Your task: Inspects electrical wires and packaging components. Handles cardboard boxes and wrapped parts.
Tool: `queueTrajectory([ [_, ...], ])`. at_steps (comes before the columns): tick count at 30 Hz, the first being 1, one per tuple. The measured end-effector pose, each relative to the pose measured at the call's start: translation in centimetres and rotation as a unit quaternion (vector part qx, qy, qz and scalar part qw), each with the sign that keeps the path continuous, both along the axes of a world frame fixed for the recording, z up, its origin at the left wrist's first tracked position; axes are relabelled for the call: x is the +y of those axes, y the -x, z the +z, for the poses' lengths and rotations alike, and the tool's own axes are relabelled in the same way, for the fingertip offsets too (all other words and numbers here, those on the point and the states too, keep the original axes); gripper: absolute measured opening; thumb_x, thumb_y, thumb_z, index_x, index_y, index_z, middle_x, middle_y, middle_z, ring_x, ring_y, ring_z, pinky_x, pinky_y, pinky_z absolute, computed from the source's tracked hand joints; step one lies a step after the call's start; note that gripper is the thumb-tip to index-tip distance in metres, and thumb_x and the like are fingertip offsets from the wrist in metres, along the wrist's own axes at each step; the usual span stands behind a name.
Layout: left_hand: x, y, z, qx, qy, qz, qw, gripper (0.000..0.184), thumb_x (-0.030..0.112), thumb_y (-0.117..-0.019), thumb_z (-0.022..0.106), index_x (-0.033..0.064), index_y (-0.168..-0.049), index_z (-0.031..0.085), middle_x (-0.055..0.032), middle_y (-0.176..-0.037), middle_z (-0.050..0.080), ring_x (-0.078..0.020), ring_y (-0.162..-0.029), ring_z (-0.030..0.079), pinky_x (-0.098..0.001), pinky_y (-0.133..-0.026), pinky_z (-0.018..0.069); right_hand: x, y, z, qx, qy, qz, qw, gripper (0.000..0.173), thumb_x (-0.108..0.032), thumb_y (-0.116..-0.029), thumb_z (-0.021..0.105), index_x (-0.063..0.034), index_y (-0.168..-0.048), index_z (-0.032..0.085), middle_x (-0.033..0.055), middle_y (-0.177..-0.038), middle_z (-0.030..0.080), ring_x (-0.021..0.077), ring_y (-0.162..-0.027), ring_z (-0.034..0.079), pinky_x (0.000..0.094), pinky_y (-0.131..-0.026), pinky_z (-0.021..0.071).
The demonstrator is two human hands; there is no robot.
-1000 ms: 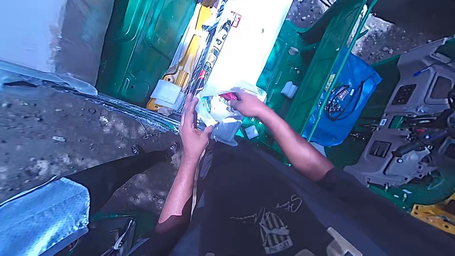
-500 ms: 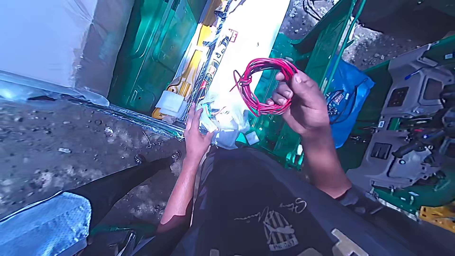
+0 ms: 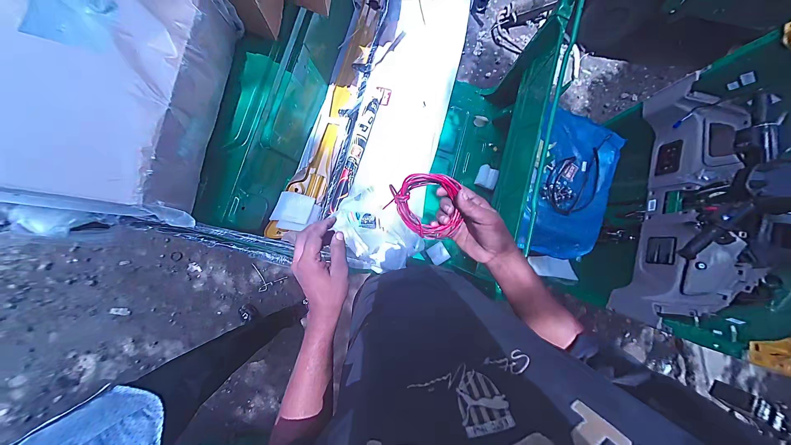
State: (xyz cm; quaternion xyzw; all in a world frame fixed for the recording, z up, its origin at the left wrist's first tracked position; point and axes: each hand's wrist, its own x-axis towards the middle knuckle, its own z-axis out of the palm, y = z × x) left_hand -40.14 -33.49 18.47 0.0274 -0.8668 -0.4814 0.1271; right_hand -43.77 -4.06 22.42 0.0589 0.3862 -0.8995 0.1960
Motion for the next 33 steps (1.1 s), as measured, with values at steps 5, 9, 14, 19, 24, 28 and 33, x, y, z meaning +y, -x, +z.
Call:
queueTrajectory([
  [5, 3.8, 1.3, 2.0, -0.178, -0.426, -0.15, 0.874, 0.043, 0.027, -0.1103, 0.04, 0.0016, -0.139, 0.058, -0.0174, -0.125, 0.068, -0.0284, -0.103, 0.072, -0.0466, -0.093, 0.0608, -1.0, -1.1, -1.0, -0.028, 0.021, 0.032, 0.999, 0.035, -0.034, -0.1071, 0.052, -0.0087, -0.13, 0.06, 0.0043, -0.096, 0.061, 0.0161, -0.084, 0.065, 0.0393, -0.085, 0.0597],
  [9, 5.3, 0.8, 1.8, -0.239, -0.517, -0.143, 0.809, 0.036, 0.028, -0.1072, 0.052, 0.0025, -0.13, 0.063, -0.018, -0.108, 0.074, -0.026, -0.095, 0.074, -0.0438, -0.09, 0.0609, -1.7, -2.0, -2.5, -0.035, -0.043, 0.101, 0.993, 0.04, -0.034, -0.1077, 0.051, -0.0046, -0.132, 0.061, 0.0088, -0.1, 0.067, 0.0188, -0.092, 0.068, 0.0422, -0.092, 0.0579],
  [14, 2.2, -2.5, 1.4, -0.183, -0.443, -0.049, 0.876, 0.016, 0.002, -0.0961, 0.059, -0.0006, -0.108, 0.069, -0.0094, -0.08, 0.07, -0.0166, -0.062, 0.066, -0.0354, -0.065, 0.0619, -2.4, -2.5, -3.7, 0.059, -0.287, 0.201, 0.935, 0.03, -0.022, -0.106, 0.057, -0.0025, -0.126, 0.068, 0.0103, -0.111, 0.073, 0.0183, -0.101, 0.07, 0.0373, -0.093, 0.0587],
  [19, -3.3, -4.0, 3.1, -0.189, -0.262, 0.049, 0.945, 0.013, 0.004, -0.0962, 0.06, 0.0047, -0.106, 0.069, 0.0009, -0.066, 0.063, -0.0079, -0.047, 0.056, -0.0238, -0.044, 0.0524, -6.0, -0.8, -4.7, 0.212, -0.318, 0.262, 0.886, 0.028, -0.01, -0.1068, 0.049, -0.0008, -0.125, 0.069, 0.0103, -0.113, 0.074, 0.0175, -0.1, 0.072, 0.038, -0.092, 0.0607],
  [24, -4.1, -4.0, 3.4, -0.192, -0.308, 0.052, 0.93, 0.013, 0.006, -0.0984, 0.059, 0.0051, -0.107, 0.068, 0.0014, -0.065, 0.061, -0.0075, -0.047, 0.056, -0.0234, -0.046, 0.0533, -8.7, 3.3, -8.9, 0.215, -0.615, 0.258, 0.713, 0.042, -0.01, -0.1003, 0.056, -0.0036, -0.142, 0.057, 0.0185, -0.14, 0.06, 0.0311, -0.131, 0.058, 0.049, -0.112, 0.0458],
  [28, -3.1, -3.6, 3.1, -0.194, -0.448, 0.025, 0.872, 0.018, 0.007, -0.099, 0.056, 0.0018, -0.111, 0.068, -0.0064, -0.075, 0.066, -0.0123, -0.056, 0.062, -0.0296, -0.055, 0.0589, -6.5, 4.0, -6.7, 0.23, -0.588, 0.192, 0.751, 0.035, -0.012, -0.1015, 0.058, -0.0062, -0.136, 0.063, 0.0129, -0.132, 0.066, 0.0217, -0.117, 0.067, 0.0403, -0.102, 0.0555],
  [33, -0.7, -1.7, 3.0, -0.2, -0.482, -0.1, 0.847, 0.036, 0.004, -0.0939, 0.066, -0.0008, -0.129, 0.063, -0.0184, -0.107, 0.071, -0.0198, -0.076, 0.07, -0.0348, -0.072, 0.0625, -4.7, -0.4, -1.3, 0.109, -0.32, 0.109, 0.935, 0.018, -0.009, -0.1026, 0.061, 0.0003, -0.115, 0.069, 0.0132, -0.097, 0.074, 0.0216, -0.082, 0.074, 0.0379, -0.075, 0.0651],
])
